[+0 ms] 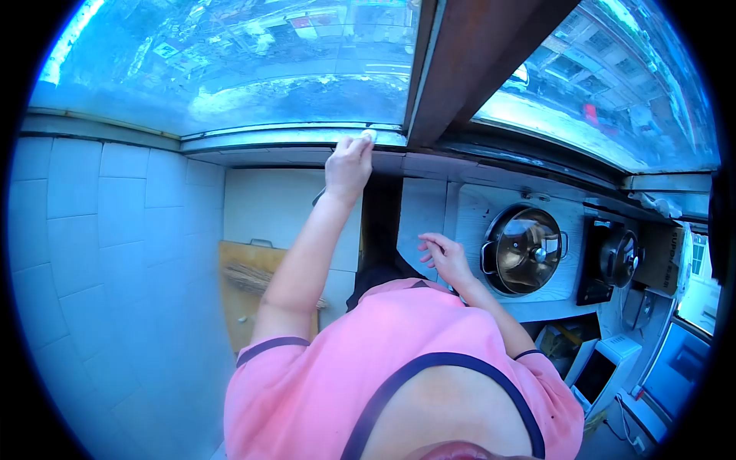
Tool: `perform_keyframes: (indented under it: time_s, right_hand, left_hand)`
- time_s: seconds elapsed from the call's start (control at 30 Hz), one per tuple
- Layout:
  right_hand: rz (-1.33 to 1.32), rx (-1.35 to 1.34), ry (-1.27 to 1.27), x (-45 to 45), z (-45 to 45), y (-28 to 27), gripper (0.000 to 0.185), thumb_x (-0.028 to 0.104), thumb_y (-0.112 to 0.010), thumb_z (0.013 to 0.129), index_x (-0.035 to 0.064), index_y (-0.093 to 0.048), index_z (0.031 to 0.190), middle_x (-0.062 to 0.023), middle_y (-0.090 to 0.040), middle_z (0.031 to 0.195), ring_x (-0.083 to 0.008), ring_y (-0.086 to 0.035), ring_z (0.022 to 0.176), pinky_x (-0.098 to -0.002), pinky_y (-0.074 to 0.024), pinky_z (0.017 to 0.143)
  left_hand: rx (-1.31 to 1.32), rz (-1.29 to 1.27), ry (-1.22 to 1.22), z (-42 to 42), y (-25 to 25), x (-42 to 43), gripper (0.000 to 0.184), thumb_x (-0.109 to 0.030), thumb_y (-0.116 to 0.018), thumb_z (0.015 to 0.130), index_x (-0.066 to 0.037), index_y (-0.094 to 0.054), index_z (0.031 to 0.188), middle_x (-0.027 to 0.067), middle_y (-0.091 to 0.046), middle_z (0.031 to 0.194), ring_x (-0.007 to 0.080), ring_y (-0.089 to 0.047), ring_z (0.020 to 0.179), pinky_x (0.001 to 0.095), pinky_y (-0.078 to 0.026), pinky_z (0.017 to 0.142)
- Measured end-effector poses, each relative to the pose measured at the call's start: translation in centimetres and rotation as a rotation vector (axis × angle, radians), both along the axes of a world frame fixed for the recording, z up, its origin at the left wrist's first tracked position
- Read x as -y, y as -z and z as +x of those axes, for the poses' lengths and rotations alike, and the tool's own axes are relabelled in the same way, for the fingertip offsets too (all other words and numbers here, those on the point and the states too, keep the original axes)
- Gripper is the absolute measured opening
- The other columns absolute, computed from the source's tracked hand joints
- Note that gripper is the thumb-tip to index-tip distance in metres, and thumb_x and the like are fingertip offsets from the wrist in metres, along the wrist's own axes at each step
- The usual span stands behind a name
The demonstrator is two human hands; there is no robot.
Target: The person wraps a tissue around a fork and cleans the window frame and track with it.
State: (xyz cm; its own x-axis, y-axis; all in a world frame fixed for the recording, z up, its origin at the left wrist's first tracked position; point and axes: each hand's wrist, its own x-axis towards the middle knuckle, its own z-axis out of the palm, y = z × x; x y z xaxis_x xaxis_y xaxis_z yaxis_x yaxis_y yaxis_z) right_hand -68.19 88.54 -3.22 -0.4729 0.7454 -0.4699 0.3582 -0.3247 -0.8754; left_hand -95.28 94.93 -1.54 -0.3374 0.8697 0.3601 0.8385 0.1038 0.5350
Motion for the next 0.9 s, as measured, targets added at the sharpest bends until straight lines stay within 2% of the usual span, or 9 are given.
perform_keyframes:
  time_s: [0.1,0.17,0.37,0.43,0.5,0.63,0.7,0.77,0.9]
  right_hand:
    - [-0.011,-0.009,-0.020,0.0,-0.3,0.9,0.022,0.009,-0.050,0.095,0.0039,-0.064,0.111,-0.0090,-0.067,0.086,-0.0139,-0.065,0.068,-0.0269,-0.0528,0.059]
    - [0.015,-0.002,-0.059,-0.1,-0.5,1.3,0.023,0.009,-0.048,0.096,0.0039,-0.063,0.112,-0.0089,-0.067,0.089,-0.0135,-0.065,0.070,-0.0260,-0.0531,0.059]
    - [0.061,0.012,-0.105,0.0,-2.2,0.7,0.023,0.009,-0.047,0.097,0.0039,-0.062,0.114,-0.0088,-0.066,0.091,-0.0132,-0.066,0.072,-0.0248,-0.0528,0.059]
    - [0.063,0.021,-0.122,-0.5,-2.4,0.5,0.023,0.009,-0.047,0.097,0.0039,-0.062,0.114,-0.0087,-0.066,0.091,-0.0131,-0.066,0.072,-0.0246,-0.0526,0.058]
    - [0.061,0.007,-0.120,-0.3,-2.3,0.5,0.023,0.009,-0.047,0.097,0.0037,-0.062,0.114,-0.0084,-0.066,0.090,-0.0128,-0.065,0.071,-0.0241,-0.0520,0.057]
    - [0.058,0.020,-0.051,0.2,-0.9,1.6,0.023,0.009,-0.048,0.095,0.0047,-0.064,0.112,-0.0100,-0.067,0.087,-0.0139,-0.065,0.068,-0.0271,-0.0525,0.060]
    - [0.014,0.063,-0.012,0.5,-0.2,1.1,0.024,0.010,-0.047,0.096,0.0046,-0.064,0.112,-0.0090,-0.067,0.088,-0.0129,-0.065,0.068,-0.0260,-0.0513,0.059]
    - [-0.001,0.081,0.014,1.2,0.2,1.1,0.023,0.009,-0.047,0.096,0.0038,-0.063,0.111,-0.0086,-0.067,0.088,-0.0126,-0.065,0.068,-0.0247,-0.0515,0.057]
    - [0.036,0.078,0.012,1.1,-0.5,1.4,0.022,0.008,-0.047,0.096,0.0030,-0.064,0.110,-0.0080,-0.067,0.087,-0.0121,-0.065,0.067,-0.0233,-0.0517,0.055]
  left_hand:
    - [-0.030,0.070,-0.062,-3.3,1.3,1.0,0.013,-0.019,-0.062,0.088,-0.010,-0.068,0.095,0.0097,-0.060,0.081,0.0289,-0.062,0.071,0.0400,-0.051,0.061]
    - [0.069,0.102,-0.114,-4.2,0.9,1.5,0.013,-0.019,-0.062,0.088,-0.009,-0.068,0.094,0.0100,-0.061,0.079,0.0287,-0.062,0.071,0.0399,-0.051,0.062]
    - [0.167,0.128,-0.015,1.6,1.7,-0.5,0.012,-0.019,-0.062,0.089,-0.009,-0.068,0.090,0.0123,-0.061,0.076,0.0294,-0.060,0.072,0.0412,-0.049,0.061]
    - [0.170,0.115,-0.038,0.2,1.4,-0.3,0.012,-0.018,-0.062,0.088,-0.007,-0.067,0.089,0.0122,-0.061,0.075,0.0305,-0.060,0.071,0.0415,-0.049,0.061]
    - [0.117,0.204,-0.043,-3.2,1.8,0.7,0.011,-0.012,-0.067,0.085,-0.002,-0.069,0.089,0.0144,-0.066,0.080,0.0275,-0.064,0.072,0.0368,-0.050,0.064]
    - [0.277,0.171,-0.337,-9.9,1.3,3.1,0.016,-0.013,-0.068,0.086,0.002,-0.070,0.094,0.0165,-0.069,0.085,0.0242,-0.067,0.078,0.0314,-0.051,0.071]
    - [0.333,0.153,-0.348,-9.7,1.1,3.0,0.019,-0.014,-0.068,0.086,0.003,-0.069,0.094,0.0174,-0.069,0.088,0.0251,-0.067,0.080,0.0318,-0.051,0.073]
    - [0.238,0.233,-0.278,-7.2,0.9,2.3,0.016,-0.016,-0.064,0.087,-0.001,-0.069,0.089,0.0165,-0.063,0.075,0.0304,-0.062,0.066,0.0400,-0.049,0.063]
    - [0.283,0.247,-0.180,-4.0,1.9,1.3,0.014,-0.016,-0.064,0.087,-0.004,-0.069,0.092,0.0155,-0.063,0.076,0.0320,-0.061,0.071,0.0399,-0.050,0.064]
